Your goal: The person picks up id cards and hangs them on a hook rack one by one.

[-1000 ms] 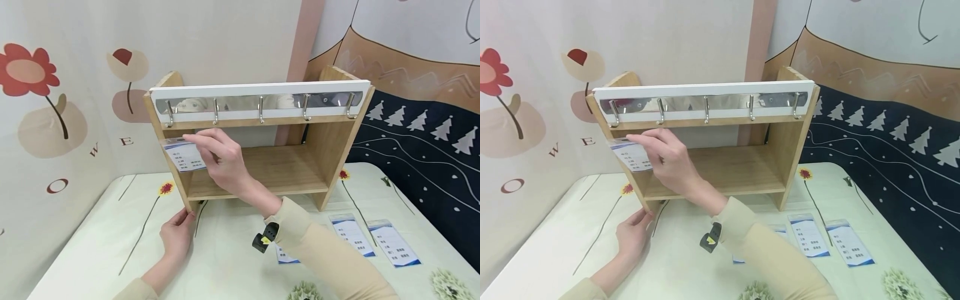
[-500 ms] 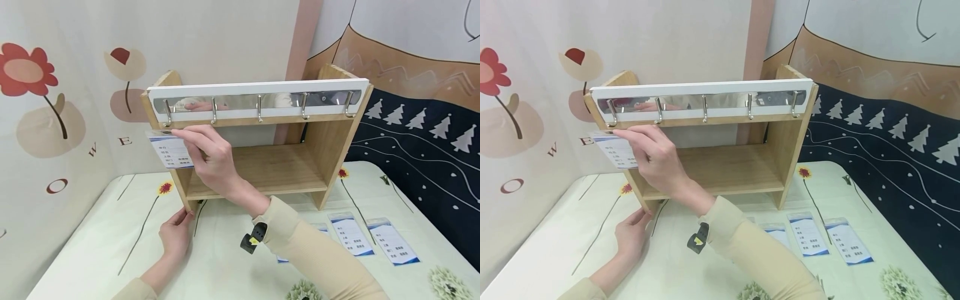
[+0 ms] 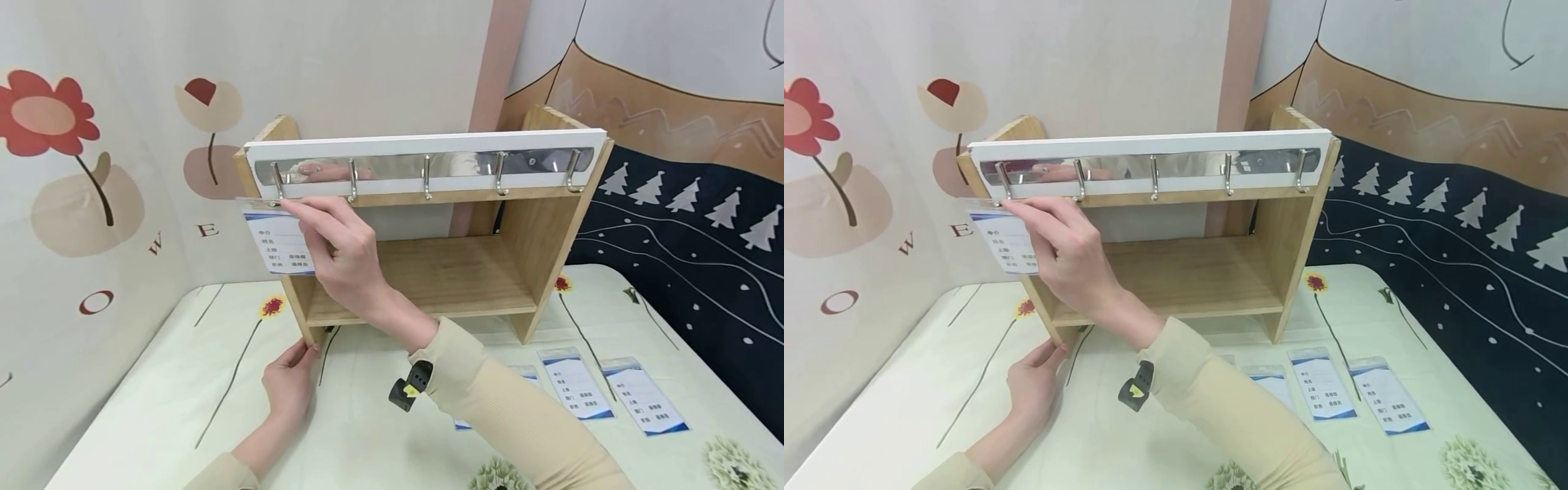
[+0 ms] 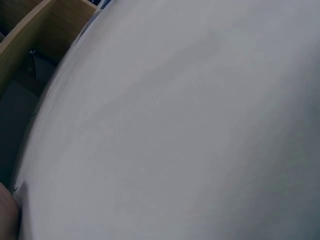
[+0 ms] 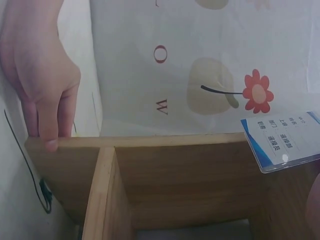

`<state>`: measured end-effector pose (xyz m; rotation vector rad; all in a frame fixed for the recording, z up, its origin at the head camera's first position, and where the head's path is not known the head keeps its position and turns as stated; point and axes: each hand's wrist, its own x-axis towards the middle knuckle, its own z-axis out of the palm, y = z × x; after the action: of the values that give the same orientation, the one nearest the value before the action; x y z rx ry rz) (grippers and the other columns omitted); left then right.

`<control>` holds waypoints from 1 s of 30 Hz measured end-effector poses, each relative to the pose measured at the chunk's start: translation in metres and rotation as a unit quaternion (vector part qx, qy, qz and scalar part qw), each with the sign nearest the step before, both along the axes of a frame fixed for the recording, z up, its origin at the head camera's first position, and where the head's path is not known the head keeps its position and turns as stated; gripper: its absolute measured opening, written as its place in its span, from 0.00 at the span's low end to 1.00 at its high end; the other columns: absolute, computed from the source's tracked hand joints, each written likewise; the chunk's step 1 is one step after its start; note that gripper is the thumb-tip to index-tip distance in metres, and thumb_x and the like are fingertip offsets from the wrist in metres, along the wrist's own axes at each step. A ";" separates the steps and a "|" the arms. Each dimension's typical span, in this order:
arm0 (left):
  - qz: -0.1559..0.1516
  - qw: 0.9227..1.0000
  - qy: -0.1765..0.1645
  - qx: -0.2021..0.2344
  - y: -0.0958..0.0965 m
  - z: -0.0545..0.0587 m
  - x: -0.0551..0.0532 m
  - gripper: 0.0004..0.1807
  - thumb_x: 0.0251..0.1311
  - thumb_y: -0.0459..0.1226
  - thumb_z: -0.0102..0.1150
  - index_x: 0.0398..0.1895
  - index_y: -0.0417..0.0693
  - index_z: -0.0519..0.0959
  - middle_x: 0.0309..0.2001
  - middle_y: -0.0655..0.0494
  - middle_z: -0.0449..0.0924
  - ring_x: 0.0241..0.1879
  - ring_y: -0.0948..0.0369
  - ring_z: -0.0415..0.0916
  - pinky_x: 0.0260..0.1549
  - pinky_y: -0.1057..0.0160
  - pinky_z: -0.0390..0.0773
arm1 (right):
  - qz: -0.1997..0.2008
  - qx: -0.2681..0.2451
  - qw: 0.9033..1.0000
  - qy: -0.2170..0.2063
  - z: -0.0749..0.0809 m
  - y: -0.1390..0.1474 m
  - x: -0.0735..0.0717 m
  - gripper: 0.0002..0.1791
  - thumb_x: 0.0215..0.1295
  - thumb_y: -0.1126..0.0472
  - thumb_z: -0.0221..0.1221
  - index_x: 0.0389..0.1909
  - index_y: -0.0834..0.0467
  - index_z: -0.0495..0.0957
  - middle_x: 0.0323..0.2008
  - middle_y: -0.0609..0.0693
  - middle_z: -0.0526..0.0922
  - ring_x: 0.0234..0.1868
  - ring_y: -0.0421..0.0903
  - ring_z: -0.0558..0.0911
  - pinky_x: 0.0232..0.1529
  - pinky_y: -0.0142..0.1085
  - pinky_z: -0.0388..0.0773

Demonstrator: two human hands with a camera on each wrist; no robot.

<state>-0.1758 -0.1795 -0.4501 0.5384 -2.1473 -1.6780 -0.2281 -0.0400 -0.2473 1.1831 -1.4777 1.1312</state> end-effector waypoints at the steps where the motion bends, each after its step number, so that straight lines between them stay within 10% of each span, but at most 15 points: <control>1: 0.001 1.000 0.001 -0.003 0.000 0.000 0.000 0.19 0.69 0.33 0.64 0.61 0.37 0.81 0.53 0.40 0.84 0.55 0.51 0.80 0.37 0.84 0.73 | -0.001 0.000 1.000 0.000 0.000 0.000 0.000 0.13 0.72 0.76 0.55 0.51 0.69 0.84 0.46 0.58 0.84 0.46 0.45 0.81 0.41 0.26 0.76; 30: -0.011 1.000 -0.012 0.007 -0.001 0.001 0.000 0.20 0.70 0.35 0.63 0.63 0.38 0.79 0.56 0.40 0.82 0.57 0.49 0.81 0.36 0.84 0.73 | -0.028 0.006 0.996 -0.079 -0.002 -0.002 0.007 0.17 0.71 0.76 0.55 0.58 0.71 0.80 0.48 0.61 0.82 0.40 0.47 0.79 0.36 0.25 0.72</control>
<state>-0.1754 -0.1803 -0.4495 0.5416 -2.1675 -1.7080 -0.2214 -0.0424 -0.2489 1.0741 -1.6283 1.2021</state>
